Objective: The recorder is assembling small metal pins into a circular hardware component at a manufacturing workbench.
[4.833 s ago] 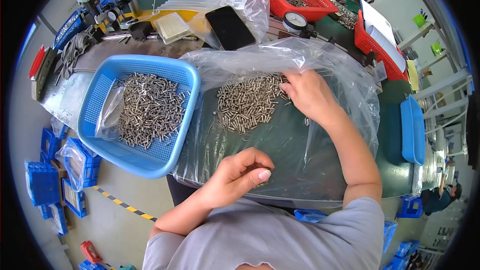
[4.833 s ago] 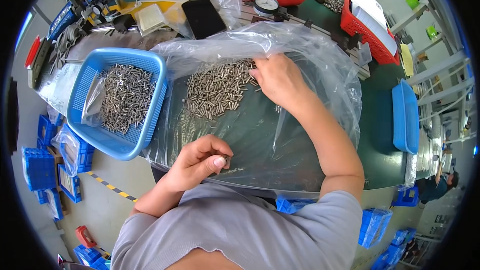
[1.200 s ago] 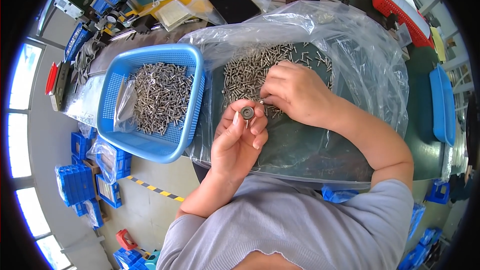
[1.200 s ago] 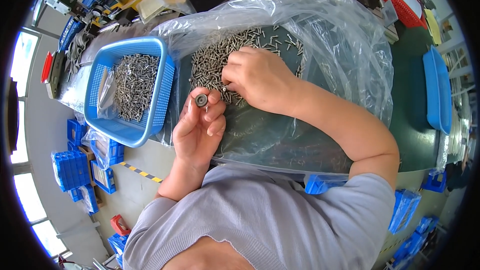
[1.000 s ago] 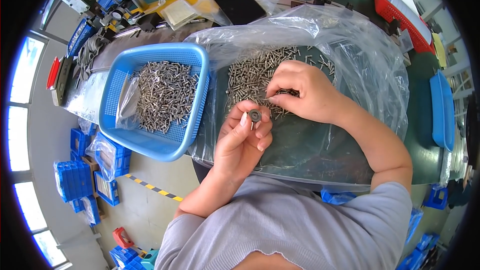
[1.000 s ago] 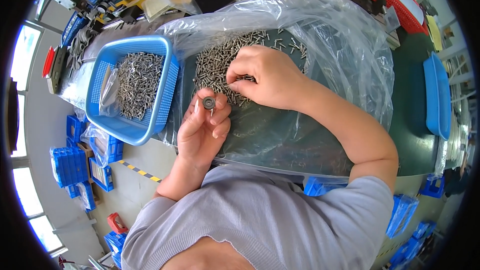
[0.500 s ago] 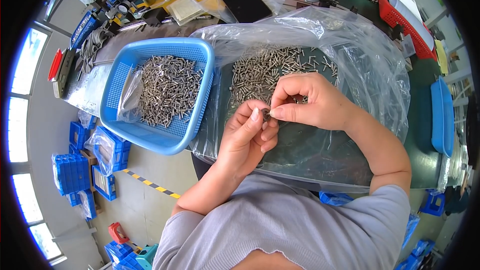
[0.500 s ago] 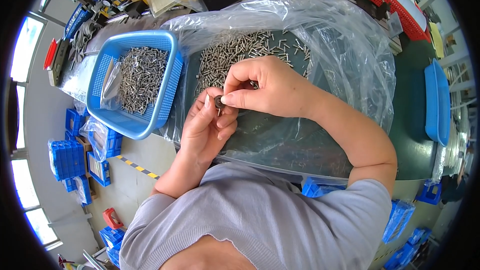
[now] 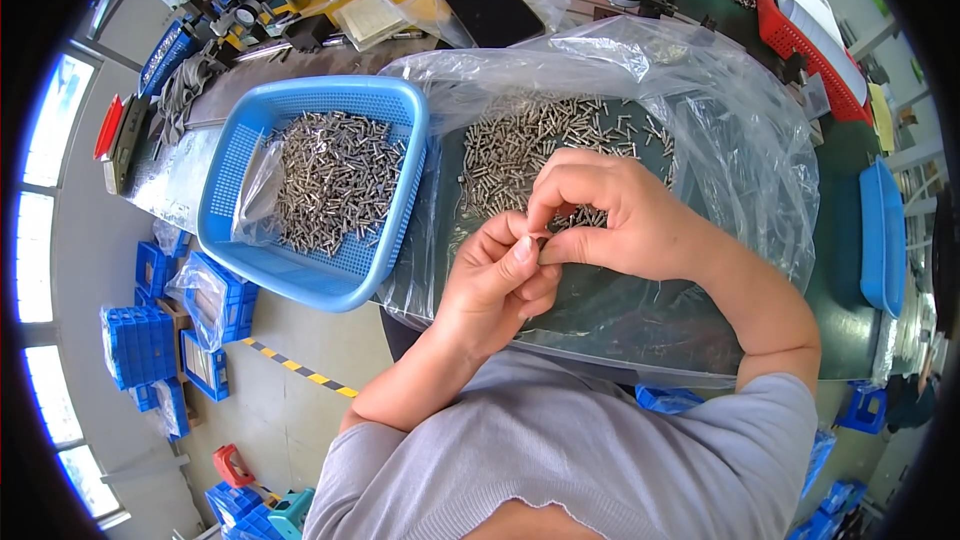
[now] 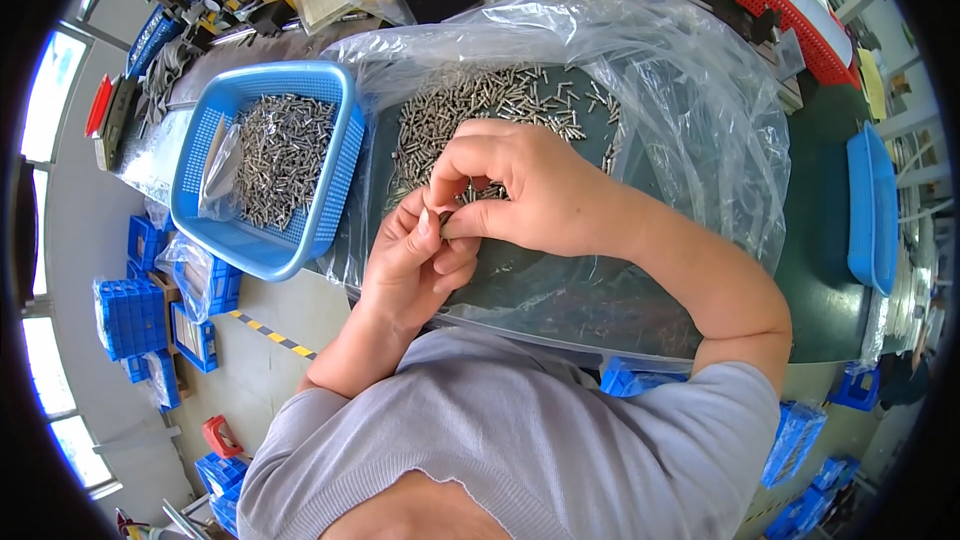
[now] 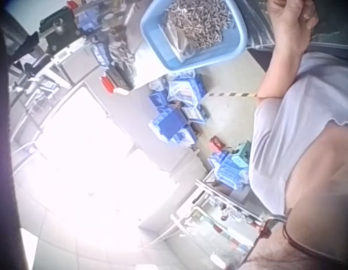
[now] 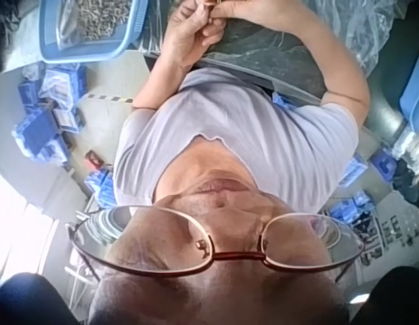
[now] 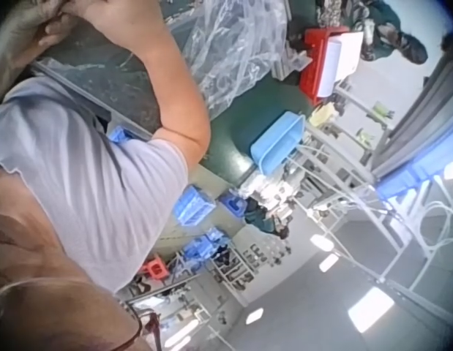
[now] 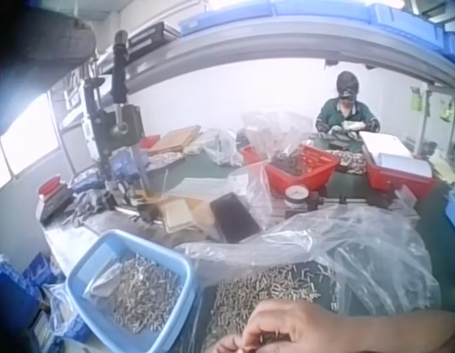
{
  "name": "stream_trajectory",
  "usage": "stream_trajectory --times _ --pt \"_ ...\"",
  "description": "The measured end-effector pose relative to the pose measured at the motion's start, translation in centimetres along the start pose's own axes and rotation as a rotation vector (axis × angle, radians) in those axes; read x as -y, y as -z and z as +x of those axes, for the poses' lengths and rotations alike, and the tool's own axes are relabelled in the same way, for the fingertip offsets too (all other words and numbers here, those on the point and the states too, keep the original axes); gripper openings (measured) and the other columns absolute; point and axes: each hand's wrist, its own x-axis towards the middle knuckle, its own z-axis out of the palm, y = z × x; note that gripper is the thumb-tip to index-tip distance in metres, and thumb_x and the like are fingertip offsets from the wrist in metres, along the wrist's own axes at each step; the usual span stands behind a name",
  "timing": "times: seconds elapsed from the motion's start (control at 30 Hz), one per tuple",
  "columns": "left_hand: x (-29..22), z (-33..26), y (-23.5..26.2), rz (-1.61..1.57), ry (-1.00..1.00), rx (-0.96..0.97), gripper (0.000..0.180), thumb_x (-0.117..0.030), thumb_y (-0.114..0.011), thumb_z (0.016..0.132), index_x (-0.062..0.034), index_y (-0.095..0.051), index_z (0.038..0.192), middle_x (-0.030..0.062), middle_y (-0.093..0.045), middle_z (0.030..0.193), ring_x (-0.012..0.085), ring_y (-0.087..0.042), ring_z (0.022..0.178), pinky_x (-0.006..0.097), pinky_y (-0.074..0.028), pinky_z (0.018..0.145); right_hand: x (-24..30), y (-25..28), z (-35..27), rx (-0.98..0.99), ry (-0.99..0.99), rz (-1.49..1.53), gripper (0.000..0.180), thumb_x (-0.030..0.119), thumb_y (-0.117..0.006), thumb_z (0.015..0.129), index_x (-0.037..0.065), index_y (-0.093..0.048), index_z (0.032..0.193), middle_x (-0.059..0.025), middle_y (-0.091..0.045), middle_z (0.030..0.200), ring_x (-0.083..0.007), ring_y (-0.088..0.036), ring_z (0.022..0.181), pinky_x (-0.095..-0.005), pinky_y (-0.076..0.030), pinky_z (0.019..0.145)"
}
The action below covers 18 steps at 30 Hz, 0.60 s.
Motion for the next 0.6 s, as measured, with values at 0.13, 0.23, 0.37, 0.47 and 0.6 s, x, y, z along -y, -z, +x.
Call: stream_trajectory --times 0.13,0.23,0.37,0.47,0.6 --pt "0.0 0.0 0.0 0.035 0.013 0.046 0.019 -0.025 -0.063 0.09 -0.0092 -0.054 0.095 0.0005 -0.05 0.075 0.0088 -0.037 0.055 0.023 -0.027 0.046 -0.1 0.1 -0.1 0.003 0.087 -0.013 0.02 0.007 -0.076 0.071 0.004 -0.061 0.084 -0.0053 -0.057 0.086 -0.0194 -0.057 0.081 -0.0294 -0.046 0.072" --pt "0.4 0.1 0.0 -0.023 -0.021 0.056 0.018 -0.024 -0.061 0.091 -0.0091 -0.055 0.098 -0.0004 -0.051 0.078 0.0096 -0.041 0.061 0.023 -0.031 0.05 -0.1 -0.1 -0.1 -0.083 0.066 -0.073 0.019 0.006 -0.075 0.07 0.005 -0.061 0.083 -0.0048 -0.057 0.084 -0.0191 -0.057 0.081 -0.0295 -0.046 0.071" --pt "0.5 0.1 0.0 -0.046 -0.09 -0.033 0.02 -0.025 -0.058 0.093 -0.0086 -0.056 0.104 -0.0004 -0.053 0.083 0.0107 -0.045 0.072 0.025 -0.036 0.058 -0.4 -0.5 -0.1 -0.148 0.051 -0.116 0.019 0.005 -0.075 0.07 0.005 -0.062 0.083 -0.0045 -0.057 0.083 -0.019 -0.057 0.081 -0.0304 -0.046 0.071" --pt "0.5 0.1 -0.1 -0.061 -0.134 -0.038 0.023 -0.026 -0.055 0.094 -0.0081 -0.056 0.109 0.0007 -0.054 0.087 0.0113 -0.046 0.076 0.025 -0.038 0.061 -0.8 -0.3 -0.1 -0.129 0.118 -0.056 0.013 0.004 -0.072 0.074 0.005 -0.062 0.082 -0.0047 -0.058 0.082 -0.0181 -0.057 0.08 -0.0297 -0.046 0.07" --pt "0.2 0.1 0.4 -0.143 -0.189 0.0 0.029 -0.026 -0.049 0.097 -0.0048 -0.053 0.116 0.0059 -0.052 0.099 0.0124 -0.045 0.078 0.024 -0.039 0.061 -1.3 0.4 0.2 -0.214 -0.056 -0.157 0.009 0.005 -0.068 0.077 0.004 -0.063 0.084 -0.0052 -0.058 0.08 -0.0193 -0.057 0.077 -0.0301 -0.045 0.069"
